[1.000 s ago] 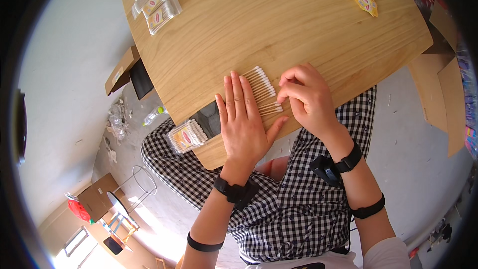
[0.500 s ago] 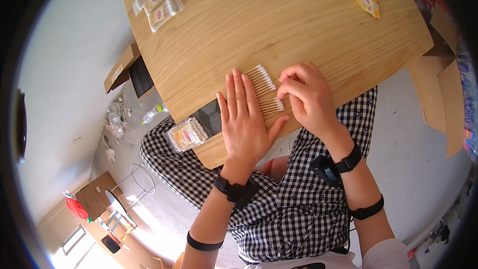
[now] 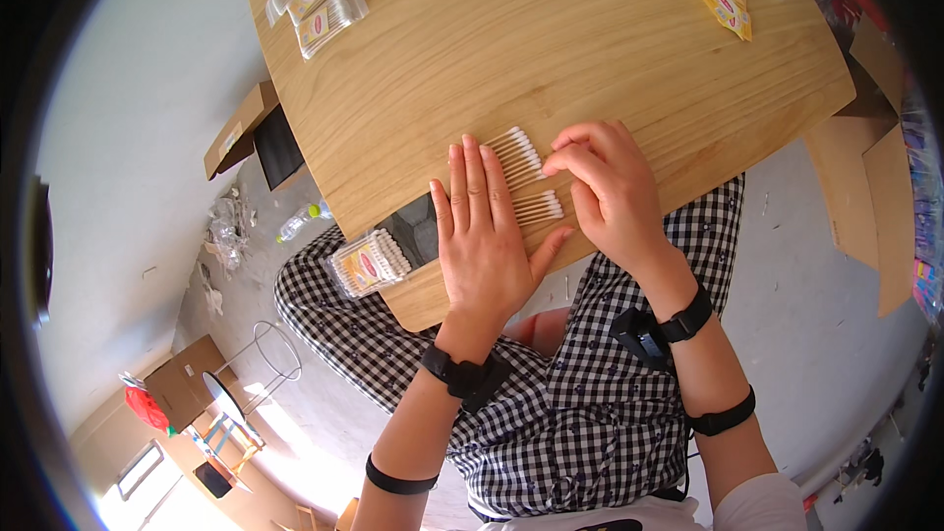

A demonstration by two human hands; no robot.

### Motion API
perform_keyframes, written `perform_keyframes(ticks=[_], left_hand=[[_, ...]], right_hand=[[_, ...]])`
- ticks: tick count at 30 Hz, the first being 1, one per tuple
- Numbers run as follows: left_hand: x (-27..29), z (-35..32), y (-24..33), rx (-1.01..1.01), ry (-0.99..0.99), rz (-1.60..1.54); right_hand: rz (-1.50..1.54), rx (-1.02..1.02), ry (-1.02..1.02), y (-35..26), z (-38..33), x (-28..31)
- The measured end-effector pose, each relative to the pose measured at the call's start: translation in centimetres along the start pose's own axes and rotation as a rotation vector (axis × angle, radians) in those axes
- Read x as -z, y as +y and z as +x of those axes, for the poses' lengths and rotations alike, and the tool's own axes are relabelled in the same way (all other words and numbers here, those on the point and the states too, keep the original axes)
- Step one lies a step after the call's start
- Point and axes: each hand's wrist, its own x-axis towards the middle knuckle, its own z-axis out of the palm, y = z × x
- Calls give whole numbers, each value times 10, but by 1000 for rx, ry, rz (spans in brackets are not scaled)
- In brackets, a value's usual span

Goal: Arranging cotton swabs neatly into small plastic packets from a large pile.

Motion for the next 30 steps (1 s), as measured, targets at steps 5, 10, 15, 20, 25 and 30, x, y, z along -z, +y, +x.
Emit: perform_keyframes(ticks=[5, 10, 15, 20, 25, 30], left_hand=[[0, 1, 0, -5, 7, -7], [0, 0, -2, 5, -8, -14], [0, 1, 1, 2, -5, -13], [0, -1, 0, 7, -11, -9], [-1, -1, 0, 5, -7, -21], [0, 0, 0, 11, -19, -13]], right_hand=[[-14, 2, -19, 0, 0, 1], [91, -89, 36, -2, 11, -7], [94, -47, 81, 5, 15, -9], [63, -36, 61, 3, 15, -11], [59, -30, 70, 5, 14, -11], [44, -26, 67, 4, 14, -12]])
